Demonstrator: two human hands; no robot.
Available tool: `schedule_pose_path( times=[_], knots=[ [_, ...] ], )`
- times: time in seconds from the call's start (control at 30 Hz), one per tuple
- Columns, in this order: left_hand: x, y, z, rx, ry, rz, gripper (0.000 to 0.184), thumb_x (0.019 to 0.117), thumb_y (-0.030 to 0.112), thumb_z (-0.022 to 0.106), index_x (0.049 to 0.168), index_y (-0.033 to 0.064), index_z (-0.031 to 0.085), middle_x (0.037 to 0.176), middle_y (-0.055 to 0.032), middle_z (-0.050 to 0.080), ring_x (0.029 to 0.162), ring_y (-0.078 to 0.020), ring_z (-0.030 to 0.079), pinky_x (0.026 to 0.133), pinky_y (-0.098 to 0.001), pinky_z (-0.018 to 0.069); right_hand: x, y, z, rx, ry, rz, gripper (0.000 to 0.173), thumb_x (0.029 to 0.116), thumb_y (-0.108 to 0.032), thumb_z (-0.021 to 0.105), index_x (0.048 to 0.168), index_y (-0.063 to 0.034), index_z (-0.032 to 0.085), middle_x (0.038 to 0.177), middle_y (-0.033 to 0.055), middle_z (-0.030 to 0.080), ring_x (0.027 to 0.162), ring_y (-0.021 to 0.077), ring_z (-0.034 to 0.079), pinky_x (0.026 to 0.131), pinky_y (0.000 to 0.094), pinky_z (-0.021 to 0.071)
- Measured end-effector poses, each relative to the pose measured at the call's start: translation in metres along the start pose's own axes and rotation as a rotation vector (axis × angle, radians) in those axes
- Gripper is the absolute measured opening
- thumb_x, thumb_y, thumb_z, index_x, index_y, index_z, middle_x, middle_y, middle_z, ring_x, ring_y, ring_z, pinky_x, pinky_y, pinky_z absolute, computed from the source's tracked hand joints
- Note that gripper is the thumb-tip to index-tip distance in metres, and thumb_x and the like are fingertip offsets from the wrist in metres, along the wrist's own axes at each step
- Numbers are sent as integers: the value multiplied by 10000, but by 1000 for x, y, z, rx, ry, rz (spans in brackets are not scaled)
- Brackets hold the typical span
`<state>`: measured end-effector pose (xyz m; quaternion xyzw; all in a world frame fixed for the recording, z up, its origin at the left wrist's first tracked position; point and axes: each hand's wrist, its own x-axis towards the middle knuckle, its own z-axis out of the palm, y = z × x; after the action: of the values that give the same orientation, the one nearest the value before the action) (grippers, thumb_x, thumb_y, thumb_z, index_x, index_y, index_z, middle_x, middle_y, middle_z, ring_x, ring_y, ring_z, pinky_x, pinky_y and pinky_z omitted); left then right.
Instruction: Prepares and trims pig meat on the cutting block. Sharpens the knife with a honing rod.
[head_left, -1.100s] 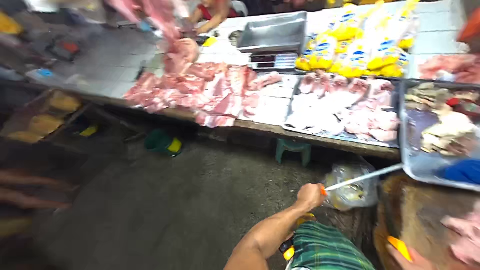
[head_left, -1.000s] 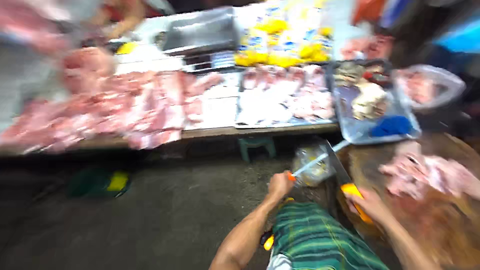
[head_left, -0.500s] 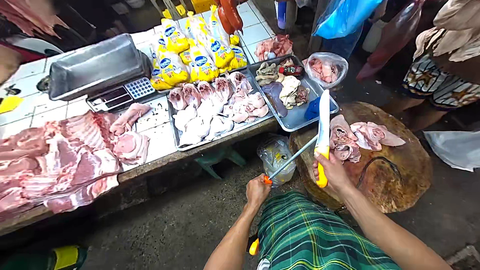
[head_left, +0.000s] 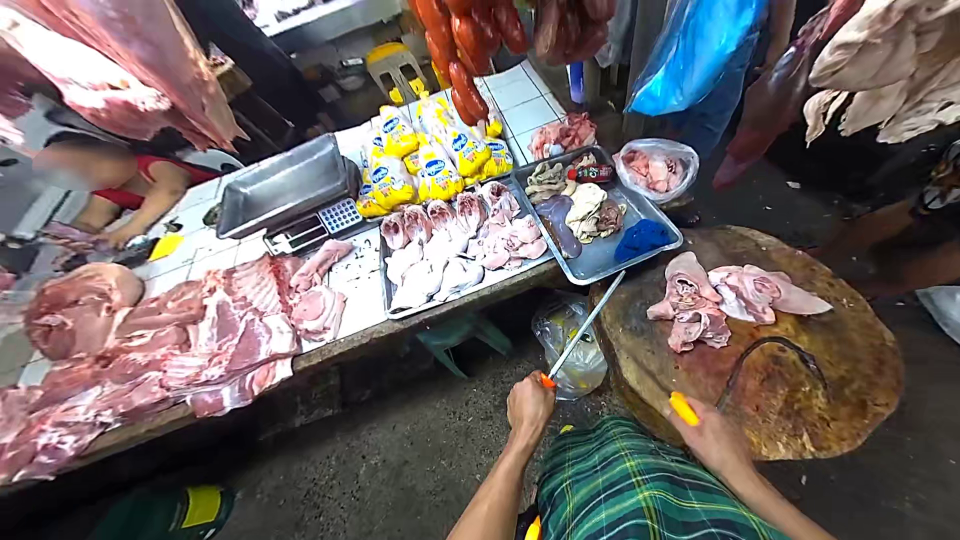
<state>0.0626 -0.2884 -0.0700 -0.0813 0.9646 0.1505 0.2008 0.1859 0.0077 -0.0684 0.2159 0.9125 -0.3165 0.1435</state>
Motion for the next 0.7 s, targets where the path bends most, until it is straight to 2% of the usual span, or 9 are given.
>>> schedule_pose_path(
  times=[0.1,0.23,0.3,0.33,0.43,0.5,0.57,0.63,0.7],
  knots=[
    [-19,5,17,-64,-1,25,234,920,355,631,991,152,724,882,-85,733,874,-278,726,750,-536,572,27,-14,-29,23,252,-65,552,986,-462,665,1358,-55,633,1309,224,629,1161,401,645,965,596,535],
    [-44,8,34,-126,40,34,238,915,381,649,942,152,712,811,-60,710,807,-255,709,712,-515,559,49,-2,-51,175,162,-172,562,994,-481,655,1375,-68,642,1278,188,670,1161,338,659,1019,559,518],
    [-52,2,28,-73,77,-23,241,923,377,633,973,158,719,843,-72,725,835,-270,723,723,-532,571,43,30,-41,319,61,-60,540,1000,-525,622,1288,-73,681,1034,174,715,877,311,699,822,569,572],
    [-54,-2,25,-44,84,-53,242,927,370,630,992,156,722,869,-81,733,861,-277,728,736,-538,573,34,44,-36,335,24,-8,565,991,-550,620,1261,-58,680,966,189,704,823,336,689,778,591,567],
    [-56,-12,25,17,86,-83,232,927,366,622,993,163,714,881,-74,738,878,-271,733,740,-527,575,7,55,-20,256,-139,-31,509,975,-486,666,1259,-63,671,1002,181,713,893,339,705,838,597,564],
    [-52,-13,30,0,70,-27,230,922,361,629,989,160,717,869,-72,735,862,-269,731,737,-526,575,6,38,-20,264,-338,-97,432,972,-448,686,1217,-93,699,946,127,719,797,261,699,778,508,590],
    [-42,-12,35,-43,70,71,234,916,365,635,970,152,715,836,-67,722,831,-259,722,728,-519,568,22,0,-38,413,-443,-87,427,968,-412,716,1230,-77,678,886,98,712,673,201,671,652,402,593],
    [-32,-13,38,-94,85,165,237,911,365,648,949,140,715,810,-59,715,800,-246,713,716,-508,560,37,-42,-59,721,-350,-36,394,1030,-335,641,1264,-21,603,871,99,688,630,185,654,589,350,587],
    [-22,-18,36,-114,103,218,254,919,378,639,942,138,717,816,-52,719,805,-232,714,723,-495,563,41,-78,-56,1022,-204,26,379,1066,-336,577,1309,-52,512,791,82,636,558,185,625,504,341,574]
  ],
)
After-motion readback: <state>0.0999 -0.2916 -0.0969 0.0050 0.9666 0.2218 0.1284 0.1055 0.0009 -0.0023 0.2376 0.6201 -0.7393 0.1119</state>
